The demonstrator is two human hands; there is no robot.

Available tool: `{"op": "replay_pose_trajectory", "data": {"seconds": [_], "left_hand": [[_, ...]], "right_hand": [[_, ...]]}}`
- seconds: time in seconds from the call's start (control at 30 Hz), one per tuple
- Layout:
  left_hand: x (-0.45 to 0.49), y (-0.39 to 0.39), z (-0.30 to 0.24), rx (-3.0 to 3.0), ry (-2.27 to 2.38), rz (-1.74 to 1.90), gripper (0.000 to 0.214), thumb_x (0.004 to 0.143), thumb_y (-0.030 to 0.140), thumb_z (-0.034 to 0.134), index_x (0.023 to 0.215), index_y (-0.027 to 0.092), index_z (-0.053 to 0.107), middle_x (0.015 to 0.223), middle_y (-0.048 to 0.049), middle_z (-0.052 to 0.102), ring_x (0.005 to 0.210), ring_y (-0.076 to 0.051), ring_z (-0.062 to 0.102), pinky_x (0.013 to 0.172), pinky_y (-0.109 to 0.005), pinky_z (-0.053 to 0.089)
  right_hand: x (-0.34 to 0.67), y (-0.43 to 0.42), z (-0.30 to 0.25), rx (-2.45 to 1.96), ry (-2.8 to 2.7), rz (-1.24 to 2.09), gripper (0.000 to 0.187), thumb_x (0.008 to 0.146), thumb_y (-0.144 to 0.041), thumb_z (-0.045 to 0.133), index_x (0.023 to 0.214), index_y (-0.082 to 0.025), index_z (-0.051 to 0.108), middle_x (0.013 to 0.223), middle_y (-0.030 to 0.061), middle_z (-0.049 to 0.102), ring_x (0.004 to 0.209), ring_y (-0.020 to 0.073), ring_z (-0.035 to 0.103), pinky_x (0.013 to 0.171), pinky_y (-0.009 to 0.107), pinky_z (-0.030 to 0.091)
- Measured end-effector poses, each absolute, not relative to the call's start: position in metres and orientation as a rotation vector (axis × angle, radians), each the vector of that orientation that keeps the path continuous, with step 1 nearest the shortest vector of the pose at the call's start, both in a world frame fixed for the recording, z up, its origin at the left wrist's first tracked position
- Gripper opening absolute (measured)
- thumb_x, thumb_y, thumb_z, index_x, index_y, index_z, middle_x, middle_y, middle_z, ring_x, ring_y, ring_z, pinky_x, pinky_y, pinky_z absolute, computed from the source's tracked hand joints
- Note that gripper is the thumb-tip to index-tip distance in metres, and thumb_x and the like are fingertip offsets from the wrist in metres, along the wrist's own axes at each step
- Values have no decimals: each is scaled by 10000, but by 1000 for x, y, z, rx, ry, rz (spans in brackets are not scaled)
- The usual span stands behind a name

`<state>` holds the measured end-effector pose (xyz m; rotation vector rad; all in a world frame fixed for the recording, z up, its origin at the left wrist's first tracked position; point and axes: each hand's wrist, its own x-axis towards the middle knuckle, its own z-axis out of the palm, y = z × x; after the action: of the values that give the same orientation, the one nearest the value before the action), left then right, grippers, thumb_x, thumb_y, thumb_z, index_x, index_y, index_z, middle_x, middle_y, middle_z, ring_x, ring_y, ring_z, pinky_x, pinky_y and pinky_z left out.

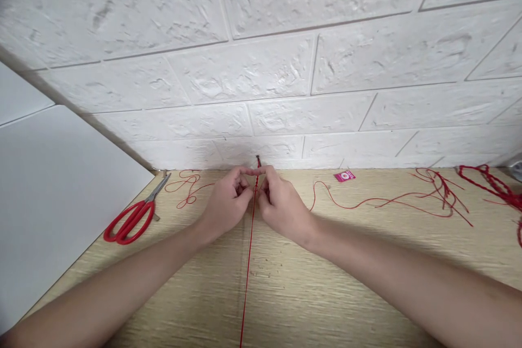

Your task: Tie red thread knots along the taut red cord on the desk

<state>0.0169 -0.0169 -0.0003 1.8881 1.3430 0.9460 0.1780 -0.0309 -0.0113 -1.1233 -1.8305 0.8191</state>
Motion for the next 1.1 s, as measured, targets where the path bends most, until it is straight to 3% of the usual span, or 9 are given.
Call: {"op": "replay_pose_trajectory", "data": {"seconds": [0.43, 0.6, 0.7, 1.1], "left_hand": [[19, -21, 3, 2038, 1435, 883, 243, 822, 107, 491, 1034, 204, 560, 603, 67, 467, 532, -113, 449, 546, -258, 348], [18, -20, 3, 2187, 1531, 829, 60, 826, 171, 545, 849, 186, 598, 622, 30, 569, 550, -122, 494, 575, -276, 351], [18, -19, 3, 2251, 1571, 781, 140, 847, 214, 541, 712, 181, 554, 630, 8, 583, 564, -127, 496, 586, -286, 347], [16, -17, 0, 2473, 1550, 672, 200, 846, 210, 485, 657, 204, 419, 640, -4, 548, 600, -150, 471, 598, -316, 318]], "right_hand": [[180, -29, -11, -1152, -1927, 727, 263, 845, -50, 432, 1060, -197, 472, 726, -26, 561, 640, 147, 540, 599, 259, 382], [180, -28, -12, -1215, -1966, 619, 153, 837, -76, 468, 921, -203, 467, 767, 6, 589, 650, 147, 530, 601, 261, 369], [180, -27, -13, -1281, -1997, 508, 104, 847, -102, 490, 845, -204, 465, 769, 22, 583, 662, 153, 514, 608, 271, 359], [180, -25, -15, -1212, -2159, 322, 180, 814, -61, 490, 740, -208, 417, 729, 21, 515, 664, 154, 456, 619, 280, 351]]}}
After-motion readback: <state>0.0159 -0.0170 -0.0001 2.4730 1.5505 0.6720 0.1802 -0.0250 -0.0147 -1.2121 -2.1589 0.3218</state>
